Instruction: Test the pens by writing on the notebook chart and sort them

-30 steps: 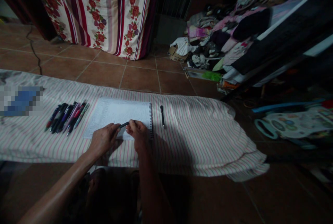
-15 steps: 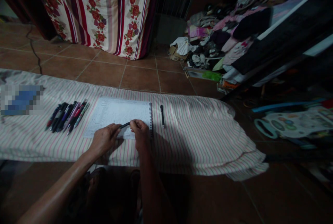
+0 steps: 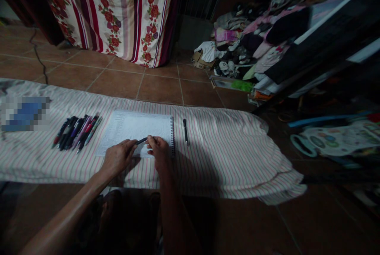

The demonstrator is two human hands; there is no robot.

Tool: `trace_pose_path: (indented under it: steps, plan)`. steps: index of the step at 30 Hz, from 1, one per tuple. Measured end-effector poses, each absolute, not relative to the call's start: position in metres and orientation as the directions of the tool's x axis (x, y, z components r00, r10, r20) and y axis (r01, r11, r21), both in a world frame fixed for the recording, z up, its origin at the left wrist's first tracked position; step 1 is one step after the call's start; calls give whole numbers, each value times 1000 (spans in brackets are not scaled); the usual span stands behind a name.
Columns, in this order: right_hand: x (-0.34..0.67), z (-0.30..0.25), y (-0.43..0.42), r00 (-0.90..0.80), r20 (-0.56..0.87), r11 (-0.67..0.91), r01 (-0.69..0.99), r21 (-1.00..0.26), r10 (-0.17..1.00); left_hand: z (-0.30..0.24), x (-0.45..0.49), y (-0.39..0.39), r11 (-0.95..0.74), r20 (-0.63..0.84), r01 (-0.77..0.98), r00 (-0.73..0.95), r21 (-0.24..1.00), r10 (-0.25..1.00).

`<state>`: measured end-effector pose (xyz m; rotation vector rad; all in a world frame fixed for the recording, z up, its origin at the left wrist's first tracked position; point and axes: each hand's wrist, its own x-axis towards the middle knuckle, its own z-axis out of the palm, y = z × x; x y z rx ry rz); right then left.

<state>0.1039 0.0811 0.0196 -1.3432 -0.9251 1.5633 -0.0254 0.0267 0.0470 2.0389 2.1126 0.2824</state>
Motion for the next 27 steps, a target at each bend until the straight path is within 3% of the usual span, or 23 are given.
trace_pose_path:
  steps: [8,16,19,27]
  plan:
    - [106,21,82,-42,-275,-276,-32,-961,961,49,-25,26,9,-29,968,-1,249,1000]
    - [104,18,83,-9,-209,-209,-85,-974,978,47,-27,27,24,-45,947,-10,320,999]
    - [103,19,82,-29,-232,-234,-115,-966,972,46,-27,27,29,-37,940,-18,341,999]
    - [104,18,82,-56,-283,-288,-113,-951,957,48,-25,26,17,-32,969,-9,248,999]
